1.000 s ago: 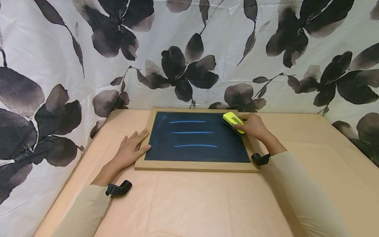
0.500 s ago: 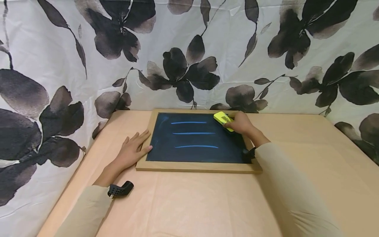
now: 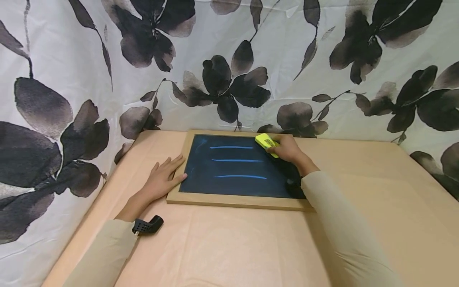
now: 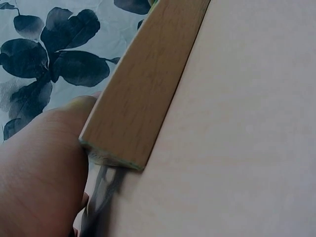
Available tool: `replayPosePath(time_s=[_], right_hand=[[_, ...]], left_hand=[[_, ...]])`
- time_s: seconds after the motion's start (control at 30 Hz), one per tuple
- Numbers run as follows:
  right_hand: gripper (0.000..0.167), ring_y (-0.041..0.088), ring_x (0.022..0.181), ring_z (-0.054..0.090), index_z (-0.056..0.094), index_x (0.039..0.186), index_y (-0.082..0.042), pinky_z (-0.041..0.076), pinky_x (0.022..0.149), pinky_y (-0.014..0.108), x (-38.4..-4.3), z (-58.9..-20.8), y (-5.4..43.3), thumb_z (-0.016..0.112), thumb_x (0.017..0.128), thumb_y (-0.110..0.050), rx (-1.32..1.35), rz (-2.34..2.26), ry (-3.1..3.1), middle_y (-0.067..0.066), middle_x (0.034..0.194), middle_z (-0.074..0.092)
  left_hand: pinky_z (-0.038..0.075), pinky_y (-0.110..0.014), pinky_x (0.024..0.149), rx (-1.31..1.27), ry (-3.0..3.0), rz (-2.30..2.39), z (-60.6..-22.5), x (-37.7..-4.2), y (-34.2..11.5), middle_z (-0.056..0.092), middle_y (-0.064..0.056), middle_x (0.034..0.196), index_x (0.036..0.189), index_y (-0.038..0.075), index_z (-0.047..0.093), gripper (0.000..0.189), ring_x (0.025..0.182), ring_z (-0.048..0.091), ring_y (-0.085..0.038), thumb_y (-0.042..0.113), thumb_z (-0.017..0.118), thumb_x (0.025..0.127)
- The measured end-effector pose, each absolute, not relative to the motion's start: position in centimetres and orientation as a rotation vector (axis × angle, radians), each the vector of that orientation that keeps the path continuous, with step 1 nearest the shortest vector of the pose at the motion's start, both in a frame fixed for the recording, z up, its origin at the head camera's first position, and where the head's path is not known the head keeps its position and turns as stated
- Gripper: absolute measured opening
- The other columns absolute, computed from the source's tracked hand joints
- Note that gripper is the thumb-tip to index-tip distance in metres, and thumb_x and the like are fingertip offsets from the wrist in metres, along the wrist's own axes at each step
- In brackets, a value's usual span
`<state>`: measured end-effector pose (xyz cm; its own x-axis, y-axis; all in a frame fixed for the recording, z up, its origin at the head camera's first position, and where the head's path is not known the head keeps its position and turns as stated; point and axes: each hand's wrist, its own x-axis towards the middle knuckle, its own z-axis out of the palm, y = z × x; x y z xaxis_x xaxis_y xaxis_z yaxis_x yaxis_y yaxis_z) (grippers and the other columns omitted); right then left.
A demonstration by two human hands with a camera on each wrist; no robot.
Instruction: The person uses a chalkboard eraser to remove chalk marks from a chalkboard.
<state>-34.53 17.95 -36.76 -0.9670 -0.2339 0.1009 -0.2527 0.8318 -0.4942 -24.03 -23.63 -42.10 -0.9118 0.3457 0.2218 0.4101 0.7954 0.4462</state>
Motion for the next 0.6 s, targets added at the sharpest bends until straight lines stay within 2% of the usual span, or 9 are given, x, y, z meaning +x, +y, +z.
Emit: replayPosePath(time_s=[0.13, 0.33, 0.6], right_hand=[[0.053, 0.035, 0.101, 0.047, 0.056, 0.130, 0.006, 0.036, 0.090, 0.049, -34.6, -36.6, 17.1, 0.067, 0.086, -0.020, 0.408, 0.728, -2.977, 0.021, 0.112, 0.062], [0.055, 0.033, 0.099, 0.050, 0.052, 0.134, 0.006, 0.042, 0.088, 0.046, -34.6, -36.6, 16.0, 0.066, 0.086, -0.018, 0.399, 0.840, -3.018, 0.020, 0.117, 0.058], [0.057, 0.034, 0.102, 0.050, 0.052, 0.133, 0.008, 0.040, 0.092, 0.047, -34.9, -36.7, 14.9, 0.068, 0.085, -0.019, 0.455, 0.836, -2.992, 0.023, 0.122, 0.057]], left_hand=[[0.002, -0.065, 0.107, -0.598, -2.846, -0.765, -42.2, -24.0, -23.7, 0.026, -0.009, 0.156, 0.150, 0.010, 0.033, 0.068, 0.140, 0.018, -0.042, 0.042, 0.056, 0.095], [0.003, -0.066, 0.107, -0.600, -2.852, -0.751, -42.3, -24.0, -23.7, 0.026, -0.009, 0.155, 0.150, 0.009, 0.033, 0.068, 0.140, 0.018, -0.043, 0.043, 0.056, 0.095], [0.003, -0.066, 0.107, -0.610, -2.843, -0.748, -42.5, -24.1, -23.4, 0.026, -0.009, 0.156, 0.150, 0.010, 0.033, 0.068, 0.140, 0.018, -0.042, 0.043, 0.056, 0.095]])
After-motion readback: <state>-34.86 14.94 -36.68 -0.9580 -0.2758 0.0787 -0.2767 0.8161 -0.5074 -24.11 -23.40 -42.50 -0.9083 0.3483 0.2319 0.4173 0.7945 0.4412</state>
